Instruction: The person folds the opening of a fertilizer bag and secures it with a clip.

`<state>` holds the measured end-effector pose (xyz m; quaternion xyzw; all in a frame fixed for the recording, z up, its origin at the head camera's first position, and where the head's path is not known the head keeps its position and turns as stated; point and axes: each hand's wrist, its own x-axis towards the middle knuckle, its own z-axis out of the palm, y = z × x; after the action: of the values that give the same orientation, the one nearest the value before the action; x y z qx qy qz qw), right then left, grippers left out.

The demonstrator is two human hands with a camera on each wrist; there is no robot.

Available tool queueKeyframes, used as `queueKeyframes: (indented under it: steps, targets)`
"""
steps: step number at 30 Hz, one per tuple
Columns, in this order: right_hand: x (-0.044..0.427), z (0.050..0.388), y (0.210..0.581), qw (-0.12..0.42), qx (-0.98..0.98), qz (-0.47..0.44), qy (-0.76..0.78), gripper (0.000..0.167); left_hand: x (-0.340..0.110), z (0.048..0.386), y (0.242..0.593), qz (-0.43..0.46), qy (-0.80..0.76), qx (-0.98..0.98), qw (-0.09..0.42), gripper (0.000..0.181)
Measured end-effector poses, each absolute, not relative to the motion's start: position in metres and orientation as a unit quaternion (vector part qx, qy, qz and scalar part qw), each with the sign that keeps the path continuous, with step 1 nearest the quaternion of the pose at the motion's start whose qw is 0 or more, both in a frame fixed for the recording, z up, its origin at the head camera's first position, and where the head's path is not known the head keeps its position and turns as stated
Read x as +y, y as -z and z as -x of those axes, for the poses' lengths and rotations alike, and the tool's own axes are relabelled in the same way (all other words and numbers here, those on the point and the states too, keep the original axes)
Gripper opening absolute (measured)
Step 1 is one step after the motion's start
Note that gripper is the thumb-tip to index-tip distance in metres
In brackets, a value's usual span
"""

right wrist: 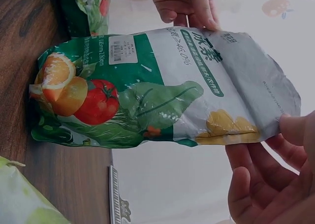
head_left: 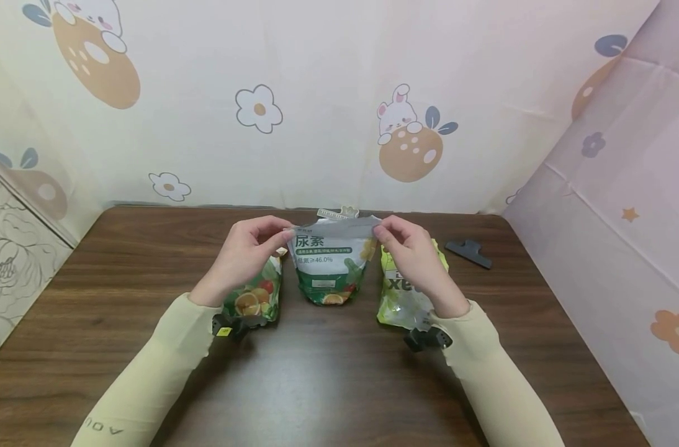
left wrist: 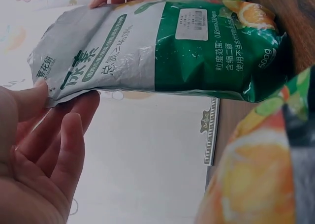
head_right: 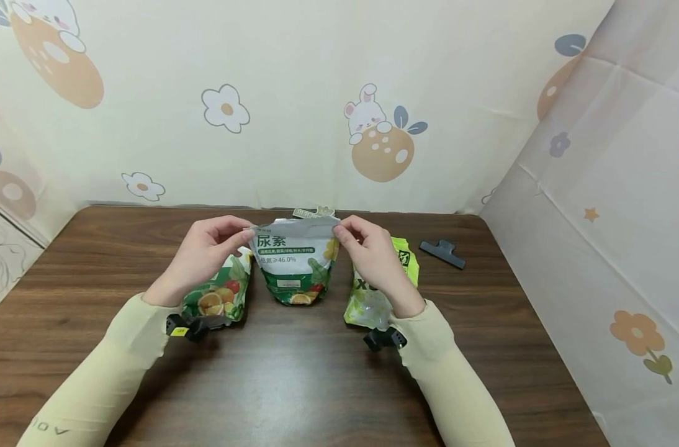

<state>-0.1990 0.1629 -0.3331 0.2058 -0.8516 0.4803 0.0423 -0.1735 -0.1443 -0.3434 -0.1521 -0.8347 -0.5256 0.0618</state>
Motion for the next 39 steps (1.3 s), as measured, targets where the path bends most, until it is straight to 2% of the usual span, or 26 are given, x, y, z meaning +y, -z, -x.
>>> queueKeyframes:
  steps: [5,16,25,30,39]
  targets:
    - [0.164,0.200,0.334,0.021,-0.839,-0.203,-0.505,0.020,-0.146,0.175,0.344,0.162,0.537,-0.826,0.052,0.014]
    - [0.168,0.202,0.337,0.008,-0.829,-0.221,-0.514,0.013,-0.150,0.173,0.346,0.154,0.527,-0.835,0.037,0.015]
    - [0.171,0.203,0.336,-0.002,-0.825,-0.231,-0.515,0.022,-0.152,0.176,0.344,0.172,0.539,-0.824,0.009,0.017]
    - [0.172,0.204,0.335,-0.005,-0.823,-0.234,-0.517,0.023,-0.154,0.177,0.343,0.166,0.546,-0.821,-0.017,0.032]
    - [0.171,0.204,0.333,-0.013,-0.834,-0.226,-0.502,0.024,-0.150,0.176,0.343,0.155,0.544,-0.824,0.035,0.025]
